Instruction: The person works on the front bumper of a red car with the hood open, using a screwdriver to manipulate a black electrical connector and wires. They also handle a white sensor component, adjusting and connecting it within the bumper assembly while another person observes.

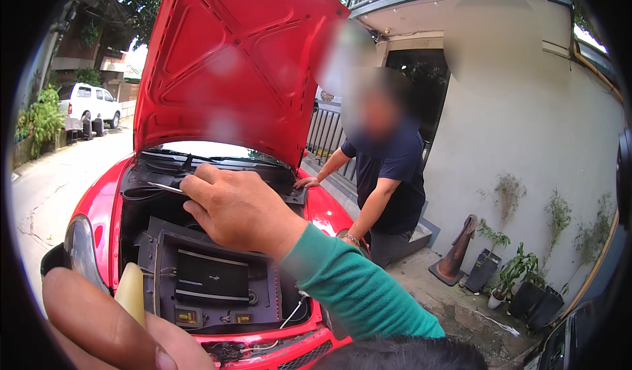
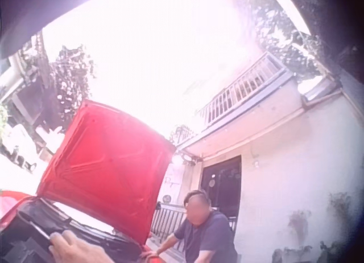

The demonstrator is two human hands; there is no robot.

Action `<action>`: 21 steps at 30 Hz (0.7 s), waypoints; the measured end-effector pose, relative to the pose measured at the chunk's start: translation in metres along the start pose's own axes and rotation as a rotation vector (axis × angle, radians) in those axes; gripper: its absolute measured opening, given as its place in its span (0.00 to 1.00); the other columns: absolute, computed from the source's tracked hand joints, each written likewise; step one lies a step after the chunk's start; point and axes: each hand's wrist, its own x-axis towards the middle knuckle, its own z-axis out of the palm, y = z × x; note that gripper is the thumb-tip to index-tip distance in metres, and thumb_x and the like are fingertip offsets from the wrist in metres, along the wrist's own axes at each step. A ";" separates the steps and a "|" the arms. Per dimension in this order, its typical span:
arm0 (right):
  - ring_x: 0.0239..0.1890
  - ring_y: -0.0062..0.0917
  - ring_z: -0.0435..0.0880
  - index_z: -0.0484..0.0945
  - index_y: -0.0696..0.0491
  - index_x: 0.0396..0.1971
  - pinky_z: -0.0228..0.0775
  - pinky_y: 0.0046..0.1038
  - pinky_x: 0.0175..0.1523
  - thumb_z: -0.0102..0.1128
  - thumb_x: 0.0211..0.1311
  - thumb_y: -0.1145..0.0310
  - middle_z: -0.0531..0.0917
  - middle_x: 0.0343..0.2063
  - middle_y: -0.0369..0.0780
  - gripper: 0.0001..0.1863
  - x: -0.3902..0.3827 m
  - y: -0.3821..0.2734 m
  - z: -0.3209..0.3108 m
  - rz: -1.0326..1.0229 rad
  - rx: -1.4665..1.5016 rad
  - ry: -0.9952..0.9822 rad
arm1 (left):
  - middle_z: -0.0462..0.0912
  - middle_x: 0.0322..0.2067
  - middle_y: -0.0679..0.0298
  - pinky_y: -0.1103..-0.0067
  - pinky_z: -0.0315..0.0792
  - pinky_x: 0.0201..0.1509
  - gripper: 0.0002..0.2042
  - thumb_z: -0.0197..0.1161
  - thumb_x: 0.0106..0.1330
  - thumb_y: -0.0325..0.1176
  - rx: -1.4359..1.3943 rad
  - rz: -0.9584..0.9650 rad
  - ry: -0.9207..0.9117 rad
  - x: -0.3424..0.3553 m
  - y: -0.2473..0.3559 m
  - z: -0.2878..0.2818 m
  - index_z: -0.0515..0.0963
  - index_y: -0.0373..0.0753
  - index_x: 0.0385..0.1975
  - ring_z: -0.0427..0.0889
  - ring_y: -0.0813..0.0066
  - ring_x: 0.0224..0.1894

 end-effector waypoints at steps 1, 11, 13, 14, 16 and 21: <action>0.40 0.41 0.88 0.80 0.54 0.45 0.81 0.40 0.41 0.66 0.72 0.64 0.83 0.40 0.43 0.11 -0.012 0.008 -0.007 0.048 -0.048 -0.108 | 0.75 0.39 0.59 0.76 0.70 0.39 0.16 0.59 0.71 0.30 0.005 0.006 -0.007 0.002 0.001 0.002 0.71 0.35 0.56 0.72 0.73 0.31; 0.39 0.37 0.88 0.79 0.53 0.49 0.81 0.37 0.38 0.66 0.71 0.63 0.80 0.40 0.41 0.14 -0.149 0.033 -0.037 0.217 0.010 -0.326 | 0.77 0.38 0.59 0.75 0.70 0.37 0.21 0.64 0.69 0.32 -0.029 0.092 -0.055 0.029 0.002 0.046 0.71 0.35 0.60 0.73 0.72 0.29; 0.38 0.40 0.88 0.79 0.53 0.45 0.82 0.40 0.39 0.65 0.71 0.63 0.81 0.38 0.42 0.11 -0.172 0.038 -0.042 0.245 0.088 -0.221 | 0.77 0.37 0.59 0.75 0.70 0.37 0.22 0.64 0.68 0.32 -0.031 0.158 -0.038 0.043 0.008 0.048 0.71 0.35 0.60 0.73 0.71 0.29; 0.37 0.42 0.88 0.78 0.54 0.41 0.82 0.42 0.39 0.66 0.70 0.64 0.80 0.35 0.43 0.10 -0.175 0.041 -0.050 0.267 0.122 -0.282 | 0.77 0.37 0.59 0.74 0.71 0.37 0.22 0.65 0.68 0.33 -0.016 0.132 -0.028 0.037 0.010 0.049 0.71 0.35 0.61 0.73 0.71 0.28; 0.38 0.42 0.88 0.79 0.54 0.42 0.82 0.42 0.40 0.66 0.70 0.65 0.81 0.37 0.43 0.10 -0.182 0.035 -0.029 0.251 0.162 -0.229 | 0.78 0.37 0.59 0.74 0.71 0.36 0.23 0.66 0.68 0.33 0.029 0.151 -0.041 0.048 -0.001 0.042 0.71 0.35 0.61 0.73 0.71 0.28; 0.43 0.41 0.86 0.81 0.54 0.53 0.81 0.40 0.45 0.65 0.70 0.71 0.82 0.41 0.43 0.14 -0.243 -0.006 0.009 0.405 0.416 -0.415 | 0.78 0.36 0.59 0.73 0.71 0.35 0.26 0.68 0.66 0.34 0.143 0.161 -0.053 0.043 -0.027 -0.001 0.71 0.35 0.63 0.74 0.71 0.27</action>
